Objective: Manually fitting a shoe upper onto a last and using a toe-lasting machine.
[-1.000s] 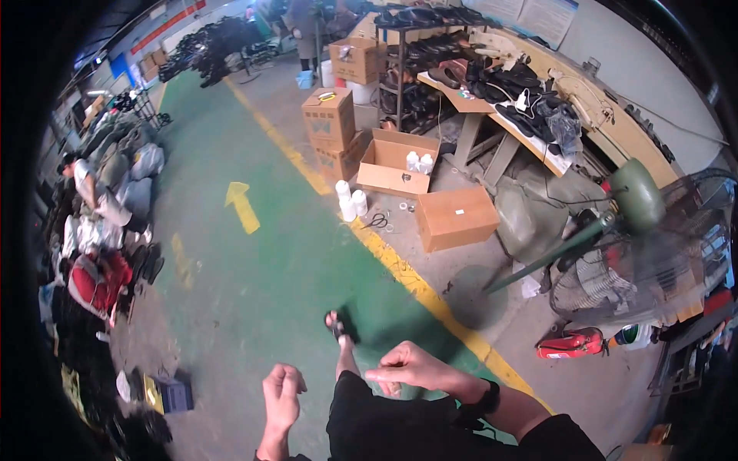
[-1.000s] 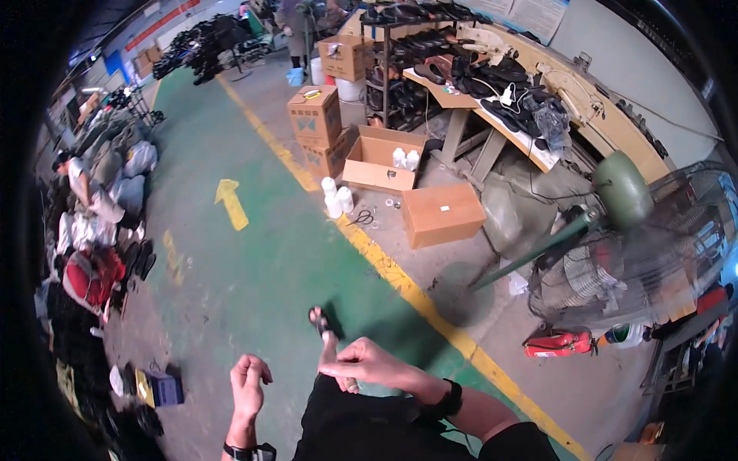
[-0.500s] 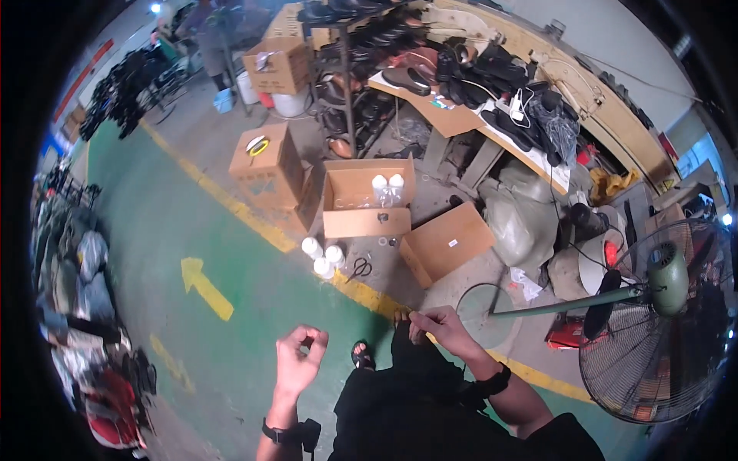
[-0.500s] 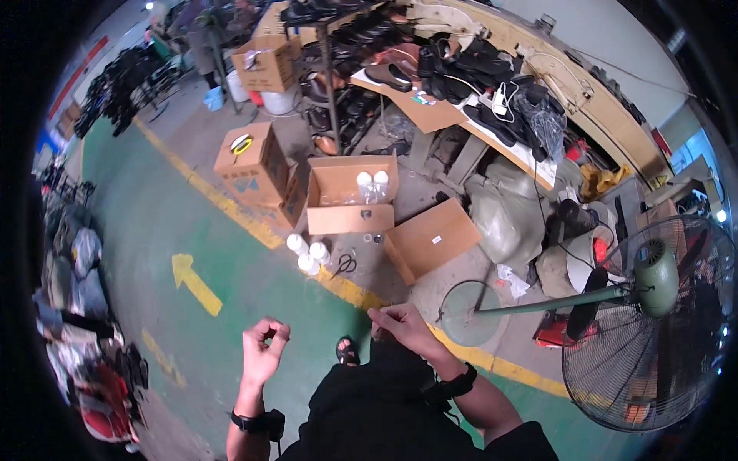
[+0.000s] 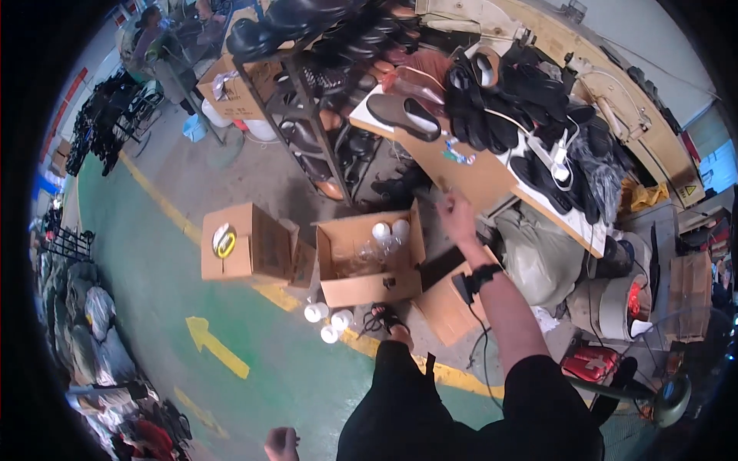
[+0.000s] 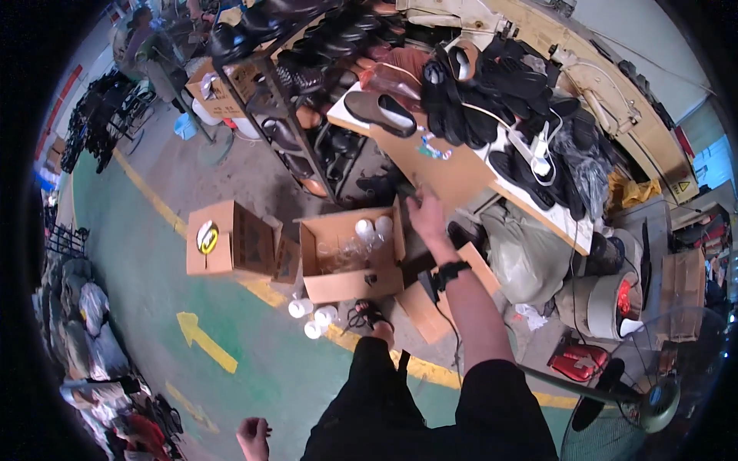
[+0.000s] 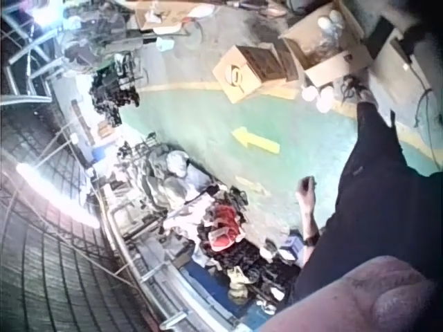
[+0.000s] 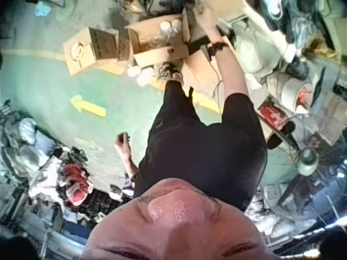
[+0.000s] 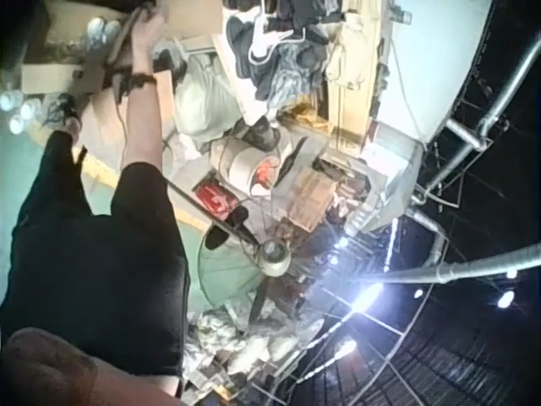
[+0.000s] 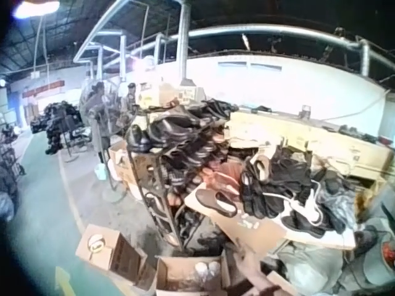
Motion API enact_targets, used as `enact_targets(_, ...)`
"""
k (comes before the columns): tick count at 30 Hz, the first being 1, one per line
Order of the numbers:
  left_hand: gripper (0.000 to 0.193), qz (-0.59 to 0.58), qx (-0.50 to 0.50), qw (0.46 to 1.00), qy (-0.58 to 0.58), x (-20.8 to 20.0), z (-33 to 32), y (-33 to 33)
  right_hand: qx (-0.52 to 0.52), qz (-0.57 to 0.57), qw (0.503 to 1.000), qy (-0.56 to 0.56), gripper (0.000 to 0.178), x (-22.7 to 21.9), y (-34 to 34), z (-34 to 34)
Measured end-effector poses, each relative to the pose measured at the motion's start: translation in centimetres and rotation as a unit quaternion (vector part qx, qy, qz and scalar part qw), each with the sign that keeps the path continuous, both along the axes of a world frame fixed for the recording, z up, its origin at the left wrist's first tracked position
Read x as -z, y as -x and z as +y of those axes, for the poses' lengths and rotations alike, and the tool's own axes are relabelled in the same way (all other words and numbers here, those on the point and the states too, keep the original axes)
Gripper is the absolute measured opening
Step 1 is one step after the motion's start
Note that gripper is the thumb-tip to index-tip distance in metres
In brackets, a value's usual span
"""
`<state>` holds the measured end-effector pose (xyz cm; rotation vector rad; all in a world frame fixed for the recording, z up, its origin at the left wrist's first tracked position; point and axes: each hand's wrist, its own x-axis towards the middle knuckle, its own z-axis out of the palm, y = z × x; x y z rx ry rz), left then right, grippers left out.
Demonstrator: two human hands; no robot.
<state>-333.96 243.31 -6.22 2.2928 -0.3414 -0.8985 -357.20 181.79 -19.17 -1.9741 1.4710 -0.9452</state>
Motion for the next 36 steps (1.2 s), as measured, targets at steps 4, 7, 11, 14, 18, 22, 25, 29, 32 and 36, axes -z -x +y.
enact_targets(4, 0.025, 0.019, 0.009, 1.000, -0.021, -1.0, -5.1, -1.9, 0.060, 0.110, 0.973, 0.192, 0.060, 3.3, 0.1, -13.1)
enact_targets(7, 0.024, 0.024, 0.030, 0.998, -0.052, -1.1, -7.1, -3.2, 0.027, 0.272, 0.962, -0.025, 0.058, 3.3, -0.6, -16.5)
enact_targets(11, 0.023, 0.040, 0.028, 0.997, -0.061, -1.4, -9.6, -5.0, 0.025, 0.430, 0.902, -0.015, 0.050, 2.9, -2.5, -14.5)
enact_targets(14, 0.022, 0.048, 0.047, 0.996, -0.066, -1.0, -10.7, -7.0, 0.064, 0.440, 0.895, 0.036, 0.047, 2.7, -2.5, -14.1)
enact_targets(18, 0.022, 0.061, 0.014, 0.996, -0.067, -1.4, -11.5, -9.2, 0.048, 0.323, 0.944, 0.041, 0.030, -0.2, -6.6, -10.6)
enact_targets(22, 0.020, 0.093, 0.019, 0.995, 0.007, 0.3, -10.5, -14.3, -0.053, -0.166, 0.889, -0.424, 0.019, -3.8, -18.4, 4.0)
enact_targets(25, 0.014, 0.125, -0.014, 0.978, 0.167, 1.8, -13.0, -19.1, -0.260, -0.233, 0.737, -0.580, 0.036, -5.1, -26.7, 17.8)
enact_targets(29, 0.015, 0.193, -0.020, 0.915, 0.354, 2.2, -10.8, -28.3, -0.513, -0.271, 0.629, -0.518, 0.069, -9.0, -39.0, 34.6)
enact_targets(32, 0.023, 0.153, 0.038, 0.917, 0.368, 1.5, -3.1, -35.6, -0.500, -0.168, 0.590, -0.612, 0.067, -11.2, -47.0, 40.9)
enact_targets(36, 0.020, 0.178, 0.020, 0.913, 0.366, -2.0, -0.3, -43.8, -0.496, -0.191, 0.614, -0.584, 0.056, -13.7, -55.0, 42.9)
